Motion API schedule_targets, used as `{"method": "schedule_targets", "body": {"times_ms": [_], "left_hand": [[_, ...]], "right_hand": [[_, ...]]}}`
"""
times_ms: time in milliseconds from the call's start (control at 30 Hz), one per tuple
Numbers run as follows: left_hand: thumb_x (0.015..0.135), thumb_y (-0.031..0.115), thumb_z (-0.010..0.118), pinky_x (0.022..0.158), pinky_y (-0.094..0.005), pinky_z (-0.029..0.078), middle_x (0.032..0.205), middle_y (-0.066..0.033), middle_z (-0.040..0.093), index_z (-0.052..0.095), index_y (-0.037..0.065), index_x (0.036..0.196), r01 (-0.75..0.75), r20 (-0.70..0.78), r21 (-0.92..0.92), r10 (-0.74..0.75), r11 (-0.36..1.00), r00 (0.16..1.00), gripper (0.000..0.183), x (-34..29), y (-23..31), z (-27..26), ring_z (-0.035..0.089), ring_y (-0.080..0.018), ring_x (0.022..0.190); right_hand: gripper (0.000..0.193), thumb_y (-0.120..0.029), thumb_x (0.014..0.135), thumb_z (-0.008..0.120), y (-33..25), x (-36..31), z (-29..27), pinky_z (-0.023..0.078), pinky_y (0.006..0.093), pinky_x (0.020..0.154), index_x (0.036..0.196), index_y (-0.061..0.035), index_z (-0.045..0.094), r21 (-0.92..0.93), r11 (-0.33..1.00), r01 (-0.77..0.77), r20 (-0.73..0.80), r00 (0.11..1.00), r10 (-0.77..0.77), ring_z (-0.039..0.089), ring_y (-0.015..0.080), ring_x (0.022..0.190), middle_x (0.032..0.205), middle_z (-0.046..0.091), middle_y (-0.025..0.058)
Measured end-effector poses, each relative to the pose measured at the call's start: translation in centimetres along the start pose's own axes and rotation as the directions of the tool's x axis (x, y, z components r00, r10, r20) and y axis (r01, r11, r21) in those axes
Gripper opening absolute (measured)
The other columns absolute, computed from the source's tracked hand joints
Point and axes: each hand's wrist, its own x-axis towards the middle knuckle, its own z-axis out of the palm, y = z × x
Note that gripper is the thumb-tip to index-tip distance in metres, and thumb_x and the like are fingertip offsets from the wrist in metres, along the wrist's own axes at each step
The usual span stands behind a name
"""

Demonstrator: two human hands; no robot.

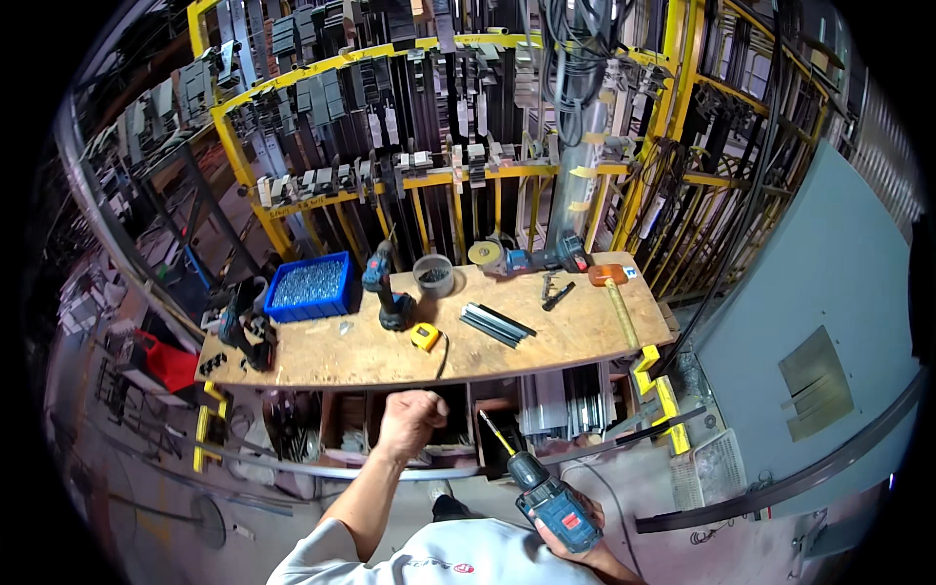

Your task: The person uses a drill to drive screws into a metal rail on a workbench, then carries the rail across the workshop and inserts it into a large metalworking machine.

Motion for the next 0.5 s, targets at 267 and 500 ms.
{"method": "schedule_targets", "body": {"times_ms": [267,500], "left_hand": [[0.097,0.026,0.074,0.056,-0.0295,0.045,0.07,-0.0078,0.059,0.067,-0.003,0.097,0.248,0.035,-0.148,-0.245,0.957,0.969,0.03,-7.4,-6.6,15.7,0.052,-0.0155,0.059],[0.099,0.032,0.071,0.057,-0.0313,0.039,0.066,-0.0068,0.053,0.056,0.005,0.071,0.22,0.183,0.087,-0.233,0.972,0.955,0.042,-7.4,-9.5,21.1,0.05,-0.017,0.06]], "right_hand": [[0.074,-0.01,0.072,0.085,0.4,-8.0,-10.1,0.057,0.0325,0.078,0.138,-0.0005,0.053,0.086,0.995,0.053,-0.148,0.988,-0.04,0.073,0.0189,0.082,0.097,0.075,0.0071],[0.073,-0.016,0.072,0.084,1.8,-11.9,-14.9,0.056,0.0358,0.078,0.135,0.0029,0.054,0.072,0.997,0.0,-0.174,0.985,0.012,0.071,0.022,0.081,0.097,0.074,0.0094]]}}
